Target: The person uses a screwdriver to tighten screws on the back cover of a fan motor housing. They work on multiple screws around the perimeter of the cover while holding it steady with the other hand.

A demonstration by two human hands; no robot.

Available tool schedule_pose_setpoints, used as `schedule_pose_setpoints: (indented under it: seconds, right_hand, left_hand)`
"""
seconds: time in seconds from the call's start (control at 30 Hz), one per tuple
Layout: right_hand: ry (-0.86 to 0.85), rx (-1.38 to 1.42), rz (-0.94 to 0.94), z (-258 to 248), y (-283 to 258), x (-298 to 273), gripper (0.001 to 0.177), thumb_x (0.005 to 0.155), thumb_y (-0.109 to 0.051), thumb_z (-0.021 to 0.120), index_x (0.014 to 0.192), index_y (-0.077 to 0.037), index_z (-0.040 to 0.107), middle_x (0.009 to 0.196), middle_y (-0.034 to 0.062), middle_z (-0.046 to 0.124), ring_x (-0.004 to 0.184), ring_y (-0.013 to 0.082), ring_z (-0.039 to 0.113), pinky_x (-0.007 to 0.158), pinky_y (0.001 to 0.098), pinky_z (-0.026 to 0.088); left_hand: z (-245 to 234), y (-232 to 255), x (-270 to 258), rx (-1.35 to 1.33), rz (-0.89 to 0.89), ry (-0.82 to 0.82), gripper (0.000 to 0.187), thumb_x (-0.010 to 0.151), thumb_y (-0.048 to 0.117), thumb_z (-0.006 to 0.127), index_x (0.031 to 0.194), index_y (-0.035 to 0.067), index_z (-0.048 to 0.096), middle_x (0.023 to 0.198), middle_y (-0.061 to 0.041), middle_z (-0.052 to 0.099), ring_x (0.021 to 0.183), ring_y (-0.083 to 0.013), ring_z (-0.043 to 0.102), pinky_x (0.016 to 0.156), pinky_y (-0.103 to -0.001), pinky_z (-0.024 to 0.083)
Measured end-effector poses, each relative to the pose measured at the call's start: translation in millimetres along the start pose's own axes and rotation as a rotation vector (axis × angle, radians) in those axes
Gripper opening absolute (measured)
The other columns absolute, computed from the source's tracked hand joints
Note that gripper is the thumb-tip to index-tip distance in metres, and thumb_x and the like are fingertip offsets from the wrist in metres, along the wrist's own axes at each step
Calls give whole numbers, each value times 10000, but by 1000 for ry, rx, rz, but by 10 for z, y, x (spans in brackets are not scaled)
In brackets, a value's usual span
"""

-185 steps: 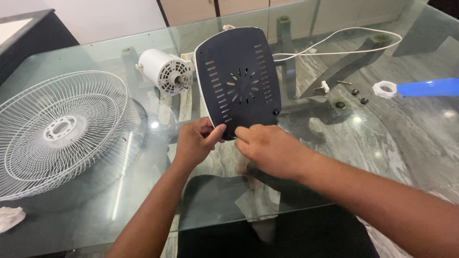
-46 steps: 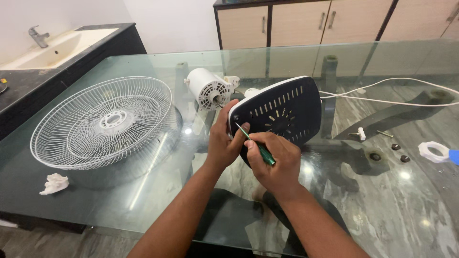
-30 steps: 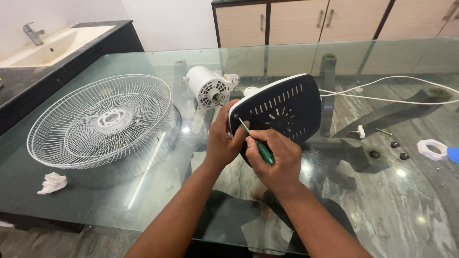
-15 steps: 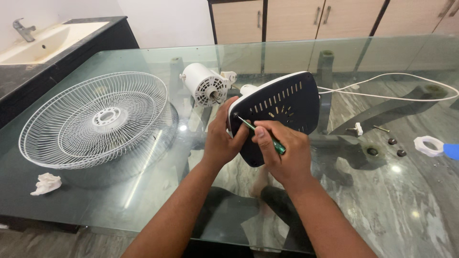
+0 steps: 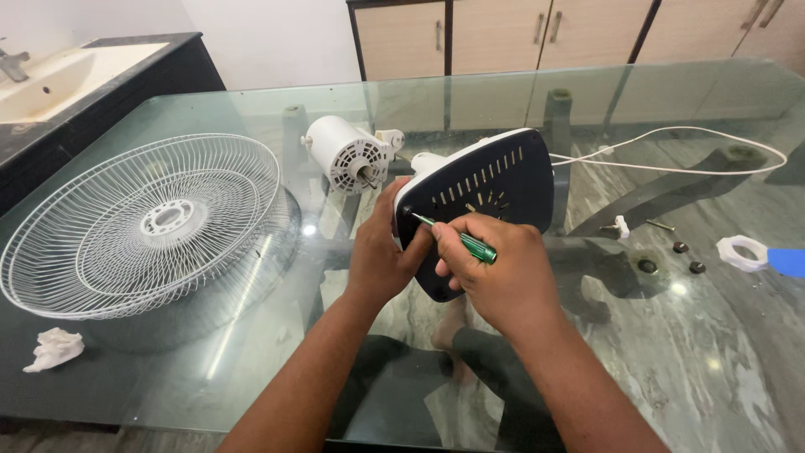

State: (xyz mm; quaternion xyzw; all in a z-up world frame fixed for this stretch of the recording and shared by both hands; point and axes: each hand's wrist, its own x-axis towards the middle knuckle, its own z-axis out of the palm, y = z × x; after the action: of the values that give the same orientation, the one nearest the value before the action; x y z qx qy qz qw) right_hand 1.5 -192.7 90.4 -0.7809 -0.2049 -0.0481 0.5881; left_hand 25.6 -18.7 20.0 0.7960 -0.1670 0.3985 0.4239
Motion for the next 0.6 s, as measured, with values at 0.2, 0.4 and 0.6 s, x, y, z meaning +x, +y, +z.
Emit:
schedule_pose_setpoints:
  seconds: [0.2, 0.4, 0.6]
  right_hand:
    - [-21, -86, 31, -13, -131, -11, 214, 904, -253, 679, 907, -61, 774, 664, 23, 757, 538, 87, 692, 504, 261, 537]
    - [3, -294, -21, -61, -183, -31, 225, 867, -251, 709, 970, -66, 784, 767, 76, 792, 657, 178, 761, 618, 314, 579]
    - [81, -517, -369, -21, -131, -94, 298, 856, -248, 741, 1087, -66, 789, 1022, 142, 782, 904, 312, 754, 803, 390, 574]
  left_hand:
    - [5, -8, -15, -23, -41, -15, 598, 920, 157, 722, 1452, 41, 474, 1162, -181, 729, 1043, -307, 758, 881, -379, 586]
    - [17, -41, 6, 3, 21, 0, 622, 931, 184, 737, 1463, 30, 453, 1210, -219, 706, 1075, -343, 734, 887, -395, 581]
    - [28, -65, 22, -3, -97, -41, 597, 920, 215, 737, 1430, 40, 481, 1174, -196, 718, 1012, -319, 752, 847, -385, 592]
